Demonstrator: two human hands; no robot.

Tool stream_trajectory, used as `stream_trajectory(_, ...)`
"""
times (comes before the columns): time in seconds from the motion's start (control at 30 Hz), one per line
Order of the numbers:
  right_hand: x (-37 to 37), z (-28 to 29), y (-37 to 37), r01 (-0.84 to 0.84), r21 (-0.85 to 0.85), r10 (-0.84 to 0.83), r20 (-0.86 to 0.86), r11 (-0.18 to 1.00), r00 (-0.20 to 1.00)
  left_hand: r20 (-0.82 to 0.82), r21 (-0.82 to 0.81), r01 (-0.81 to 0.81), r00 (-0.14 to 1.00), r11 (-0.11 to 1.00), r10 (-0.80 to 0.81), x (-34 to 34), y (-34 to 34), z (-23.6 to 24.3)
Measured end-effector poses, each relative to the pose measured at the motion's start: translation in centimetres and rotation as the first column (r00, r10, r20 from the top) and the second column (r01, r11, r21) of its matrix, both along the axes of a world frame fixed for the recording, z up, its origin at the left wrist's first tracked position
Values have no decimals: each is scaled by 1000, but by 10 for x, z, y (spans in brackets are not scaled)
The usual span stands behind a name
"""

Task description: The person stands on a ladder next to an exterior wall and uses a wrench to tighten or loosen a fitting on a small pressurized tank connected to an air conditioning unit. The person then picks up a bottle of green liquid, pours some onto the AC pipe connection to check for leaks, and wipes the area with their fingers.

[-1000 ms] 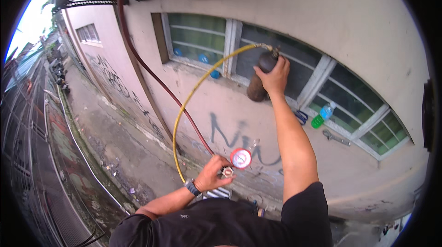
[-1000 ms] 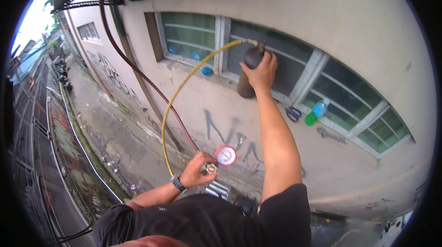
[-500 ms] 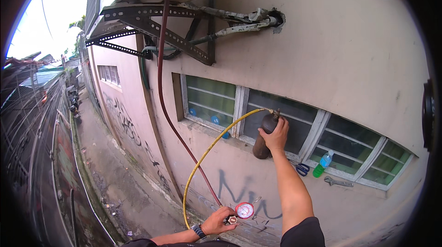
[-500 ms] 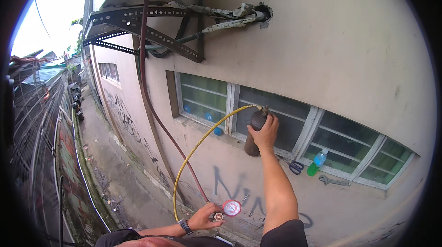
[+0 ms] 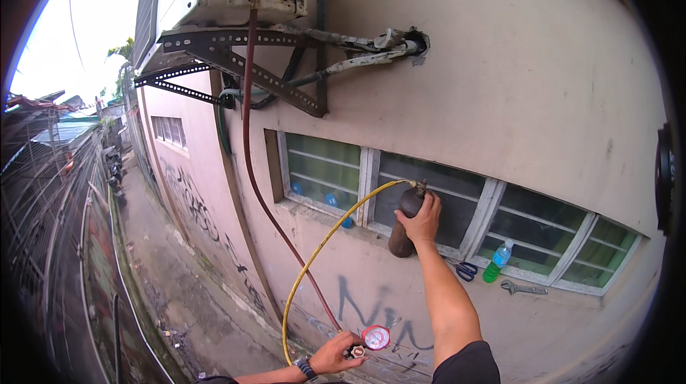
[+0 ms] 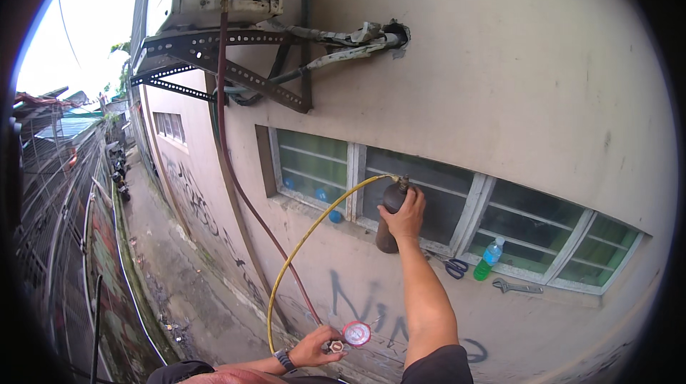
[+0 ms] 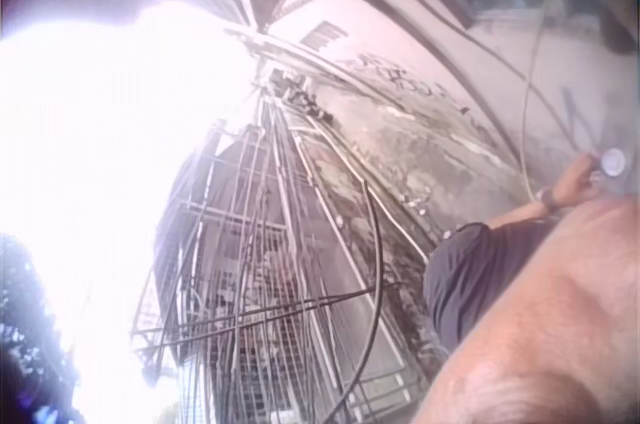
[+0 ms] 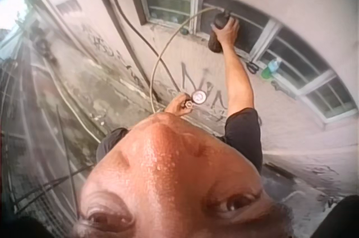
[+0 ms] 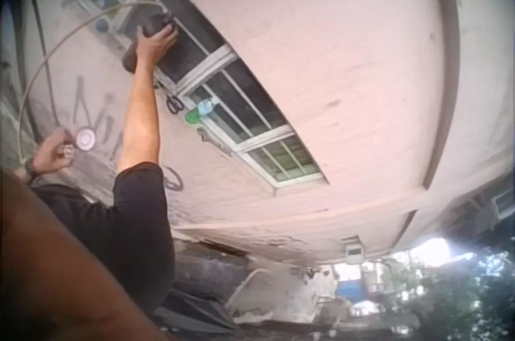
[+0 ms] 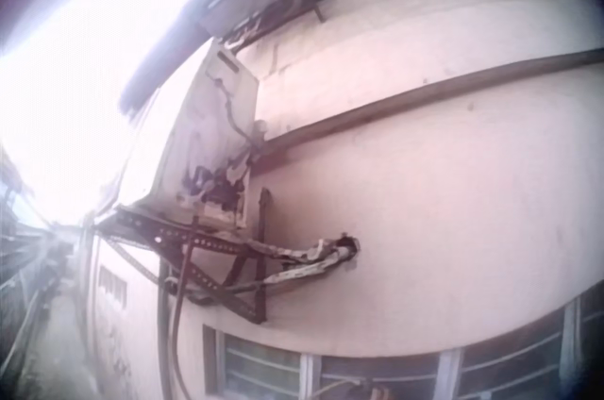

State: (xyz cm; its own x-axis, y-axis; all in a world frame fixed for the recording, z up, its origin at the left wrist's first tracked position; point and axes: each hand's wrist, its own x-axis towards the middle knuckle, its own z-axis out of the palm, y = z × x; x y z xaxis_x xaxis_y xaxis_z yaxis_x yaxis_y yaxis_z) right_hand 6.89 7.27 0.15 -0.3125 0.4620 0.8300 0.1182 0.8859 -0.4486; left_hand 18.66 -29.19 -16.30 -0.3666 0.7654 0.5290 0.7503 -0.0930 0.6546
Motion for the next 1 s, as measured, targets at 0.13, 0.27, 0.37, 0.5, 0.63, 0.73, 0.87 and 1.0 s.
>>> stream_trajectory(0.13,-3,-1,-1,-7,-1,7,4,1000,1000,7,-6,7,1000,1000,-7,0,1,-3)
stream_trajectory(0.27,2,0,2,-3,11,3,0,1000,1000,9,-11,13,1000,1000,-13,2,3,0)
stream_trajectory(0.37,3,0,0,-16,3,16,-5,1000,1000,4,-30,4,1000,1000,-4,3,3,0)
stream_trajectory(0.5,3,1,0,-11,-2,11,1,1000,1000,12,-50,1,1000,999,0,5,4,0)
stream_trajectory(0.63,3,1,-1,-18,-3,18,-2,1000,1000,12,-28,4,1000,1000,-4,6,5,-4)
stream_trajectory(0.73,4,2,0,-14,-13,14,2,1000,1000,18,-40,-10,1000,999,11,8,6,-4)
stream_trajectory(0.87,5,3,0,7,-9,-7,25,1000,1000,10,-14,-7,1000,1000,8,8,9,0)
stream_trajectory(1.0,1,0,3,9,-11,-9,34,1000,999,-4,10,-8,1000,1000,8,8,10,0)
